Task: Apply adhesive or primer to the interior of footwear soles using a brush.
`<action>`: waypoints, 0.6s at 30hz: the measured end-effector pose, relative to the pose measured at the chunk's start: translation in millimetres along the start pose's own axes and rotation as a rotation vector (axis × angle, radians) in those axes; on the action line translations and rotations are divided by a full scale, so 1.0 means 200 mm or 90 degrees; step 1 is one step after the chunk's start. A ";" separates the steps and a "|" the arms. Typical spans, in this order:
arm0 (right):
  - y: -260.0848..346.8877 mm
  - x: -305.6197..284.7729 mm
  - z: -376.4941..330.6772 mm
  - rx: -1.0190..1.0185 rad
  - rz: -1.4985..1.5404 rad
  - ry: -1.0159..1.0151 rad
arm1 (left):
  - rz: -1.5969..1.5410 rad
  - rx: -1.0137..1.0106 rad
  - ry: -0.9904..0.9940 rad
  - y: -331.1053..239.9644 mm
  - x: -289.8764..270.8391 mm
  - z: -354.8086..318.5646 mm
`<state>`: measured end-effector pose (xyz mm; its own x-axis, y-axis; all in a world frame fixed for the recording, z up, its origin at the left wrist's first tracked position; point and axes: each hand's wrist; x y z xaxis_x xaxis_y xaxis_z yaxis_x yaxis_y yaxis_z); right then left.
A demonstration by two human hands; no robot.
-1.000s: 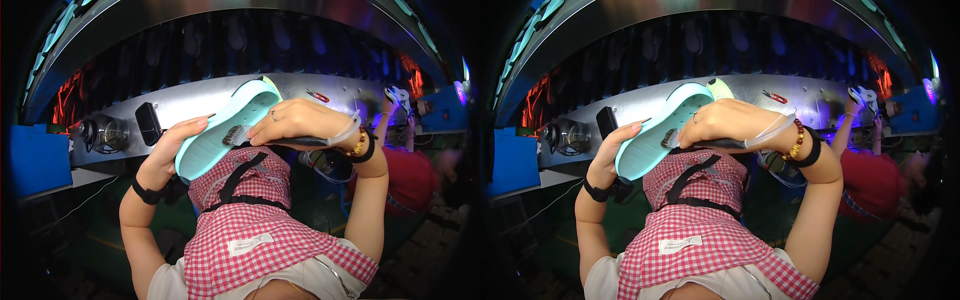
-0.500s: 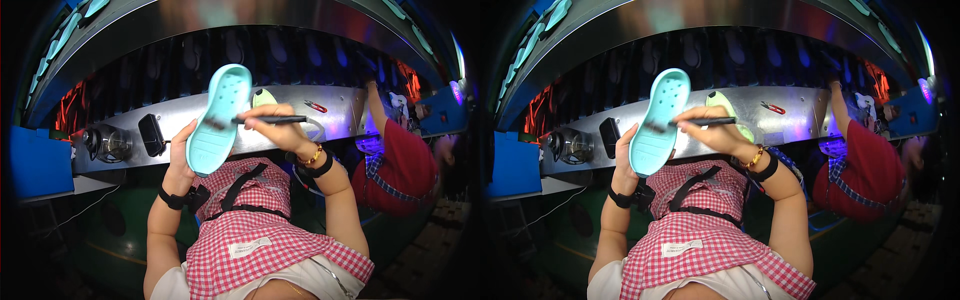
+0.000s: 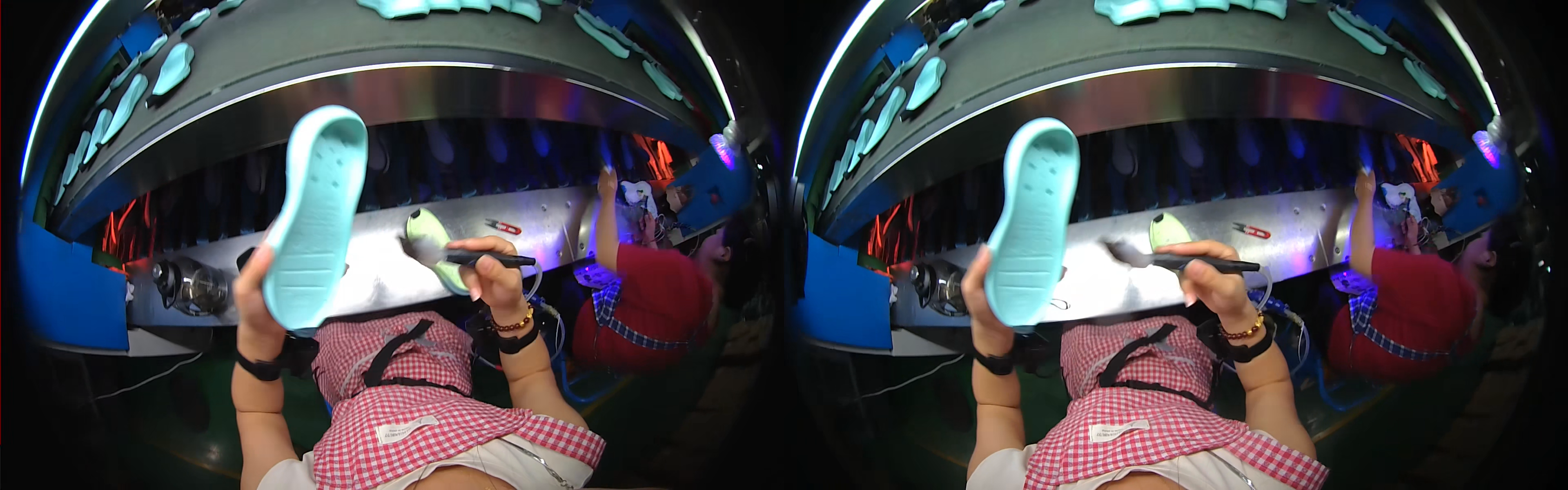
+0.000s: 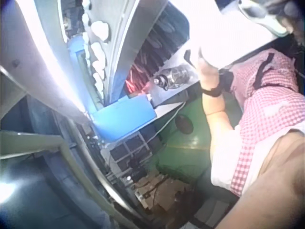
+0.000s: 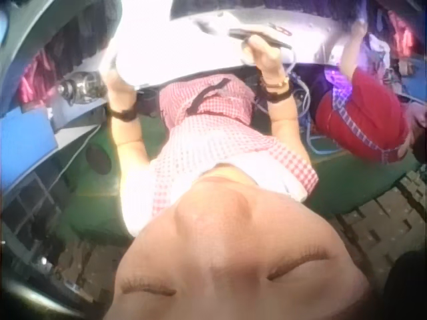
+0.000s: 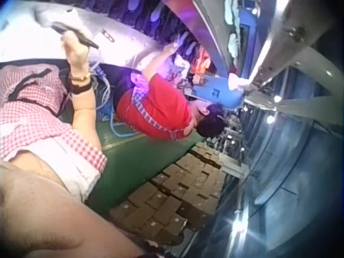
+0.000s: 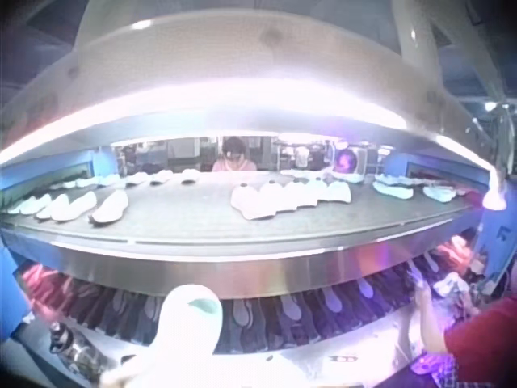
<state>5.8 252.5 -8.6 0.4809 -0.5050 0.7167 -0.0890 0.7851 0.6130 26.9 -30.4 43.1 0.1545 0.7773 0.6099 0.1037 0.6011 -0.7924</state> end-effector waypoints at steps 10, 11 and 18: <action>-0.11 -0.07 -0.02 0.024 0.024 -0.205 | -0.297 0.145 -0.093 -0.70 0.02 0.89; -0.11 -0.08 -0.03 0.030 0.028 -0.216 | -0.307 0.073 -0.101 -0.74 -0.03 0.94; -0.11 -0.26 -0.11 0.043 0.051 -0.309 | 0.435 0.077 0.053 -0.67 0.51 0.88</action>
<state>2.9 268.9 -67.3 0.0100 -0.5653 0.8248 -0.1734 0.8114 0.5582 -143.6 0.3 213.9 0.2214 0.9747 -0.0314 -0.1530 0.0029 -0.9882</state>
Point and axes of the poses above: each hand's wrist, its own z-axis towards the middle knuckle, its own x-axis out of the palm, y = z × x, and after that the axes turned 9 degrees about z, right-handed
